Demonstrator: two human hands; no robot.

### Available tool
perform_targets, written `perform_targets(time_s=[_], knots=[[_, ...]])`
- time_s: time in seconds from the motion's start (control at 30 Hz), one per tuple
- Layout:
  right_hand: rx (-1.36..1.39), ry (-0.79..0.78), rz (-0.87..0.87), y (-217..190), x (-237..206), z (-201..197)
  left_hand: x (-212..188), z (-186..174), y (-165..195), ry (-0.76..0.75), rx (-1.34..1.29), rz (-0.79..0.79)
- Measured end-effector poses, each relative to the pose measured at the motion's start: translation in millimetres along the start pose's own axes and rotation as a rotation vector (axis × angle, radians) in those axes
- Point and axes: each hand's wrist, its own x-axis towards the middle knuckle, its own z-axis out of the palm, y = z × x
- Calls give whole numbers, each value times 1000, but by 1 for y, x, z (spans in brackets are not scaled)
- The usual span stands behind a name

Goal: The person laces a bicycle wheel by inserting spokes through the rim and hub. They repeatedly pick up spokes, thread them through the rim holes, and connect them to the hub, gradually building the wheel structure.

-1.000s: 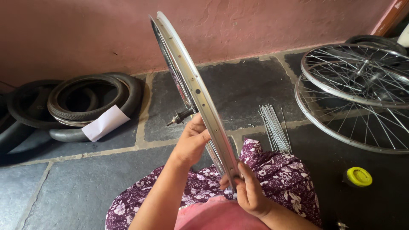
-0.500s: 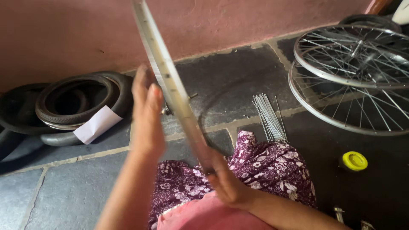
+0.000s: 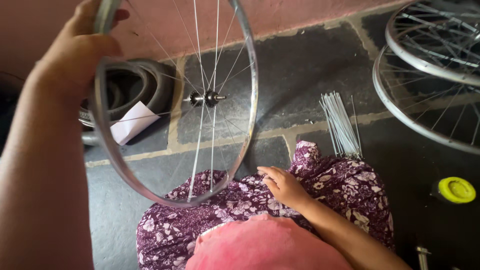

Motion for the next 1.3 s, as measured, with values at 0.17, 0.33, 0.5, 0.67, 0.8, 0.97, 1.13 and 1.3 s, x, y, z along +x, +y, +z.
perform_targets(time_s=[0.17,0.33,0.5,0.67,0.8,0.97,1.13,1.3], knots=[[-179,-32,-9,9,2,17,-10,-11,0,-51,-24,10],[221,-203,471,16,27,45,-2,8,14,45,97,14],[870,-357,778,23,47,69,25,30,19,281,51,-344],[1206,-269,901,26,48,61,39,32,7,410,-49,-407],[1289,-122,813,22,38,57,26,2,-34,311,-163,-196],[1261,216,659,27,50,26,4,-56,-132,232,-425,-180],[1120,485,540,65,101,-42,-47,-54,-245,340,-535,-344],[876,654,368,123,105,-92,-89,41,-309,179,-327,-483]])
